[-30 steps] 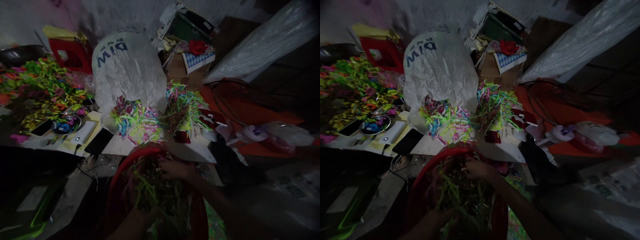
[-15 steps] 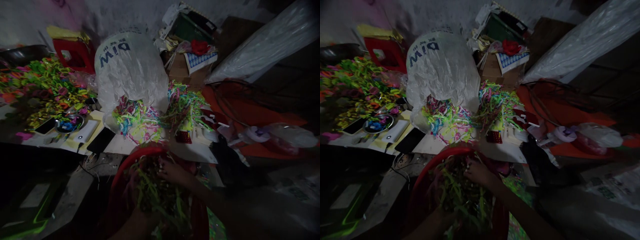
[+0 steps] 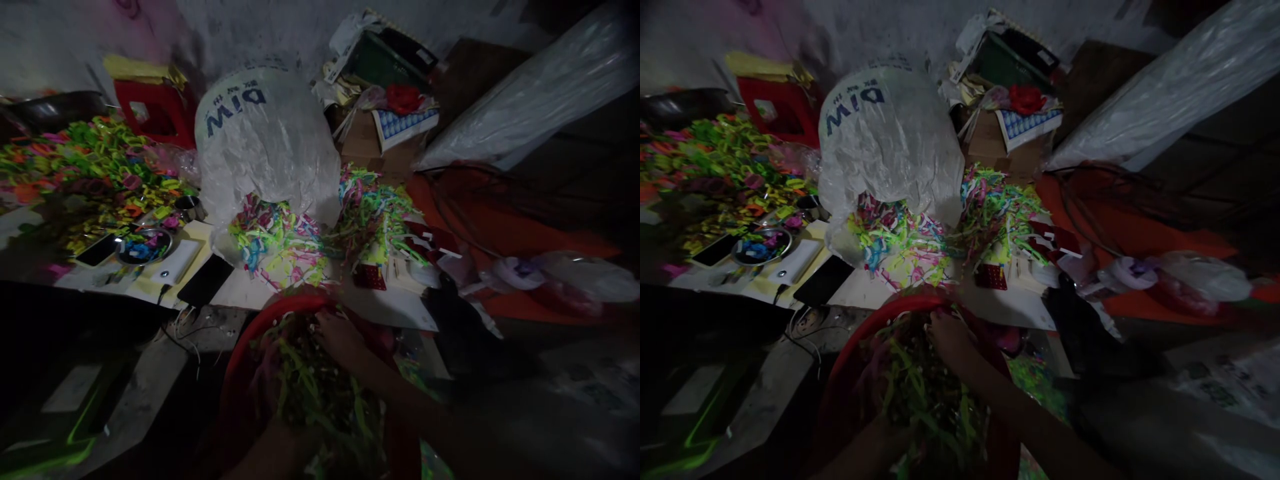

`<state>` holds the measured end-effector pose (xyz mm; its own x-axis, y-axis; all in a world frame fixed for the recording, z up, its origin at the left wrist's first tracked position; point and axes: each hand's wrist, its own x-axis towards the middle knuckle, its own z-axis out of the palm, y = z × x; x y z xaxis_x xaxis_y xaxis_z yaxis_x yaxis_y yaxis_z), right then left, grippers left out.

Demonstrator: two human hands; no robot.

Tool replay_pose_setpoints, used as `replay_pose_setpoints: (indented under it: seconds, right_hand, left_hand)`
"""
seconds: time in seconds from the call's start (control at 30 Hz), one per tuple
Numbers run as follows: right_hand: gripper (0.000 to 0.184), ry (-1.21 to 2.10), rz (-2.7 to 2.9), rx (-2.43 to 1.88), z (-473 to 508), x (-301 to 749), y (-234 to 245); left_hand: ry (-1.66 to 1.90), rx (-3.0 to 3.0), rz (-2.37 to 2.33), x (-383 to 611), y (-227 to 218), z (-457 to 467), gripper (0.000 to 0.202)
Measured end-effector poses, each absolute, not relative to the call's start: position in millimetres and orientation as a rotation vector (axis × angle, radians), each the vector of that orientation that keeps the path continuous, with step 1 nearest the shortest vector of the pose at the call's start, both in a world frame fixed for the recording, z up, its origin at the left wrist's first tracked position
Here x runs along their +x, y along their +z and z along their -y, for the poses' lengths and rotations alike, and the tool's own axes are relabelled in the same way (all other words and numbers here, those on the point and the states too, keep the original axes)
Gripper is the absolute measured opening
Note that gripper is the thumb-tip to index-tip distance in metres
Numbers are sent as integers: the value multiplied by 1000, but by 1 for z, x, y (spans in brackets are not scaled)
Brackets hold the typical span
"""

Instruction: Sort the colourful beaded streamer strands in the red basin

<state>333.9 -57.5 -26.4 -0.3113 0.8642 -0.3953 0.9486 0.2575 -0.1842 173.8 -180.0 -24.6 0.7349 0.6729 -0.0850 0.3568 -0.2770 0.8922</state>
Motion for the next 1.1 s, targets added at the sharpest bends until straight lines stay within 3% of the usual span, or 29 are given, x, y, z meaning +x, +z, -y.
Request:
replay_pose_setpoints:
  seconds: [0.2,0.43,0.6,0.73,0.93,1.1]
  right_hand:
    - [15,-849,-2397,1710,54,335,-33]
    - [34,-1565,-2358,2008,42,363,-19]
    - [46,-2151,-1981,1923,48,375,-25]
    - [51,-2402,-1845,1825,50,376,-30]
    - [38,-2325,-1846,1689,48,374,-27]
    - [41,-1822,-2177,1953,46,365,-32]
  left_hand:
    - [370,1905,-796,173,-24,180,20]
    - [358,1874,-863,167,-33,184,18]
    - [374,1888,-814,169,-36,186,17]
    - [355,1890,-848,169,-35,187,16]
    - [341,1870,-860,166,-42,189,20]
    - [395,1833,-853,168,-35,187,20]
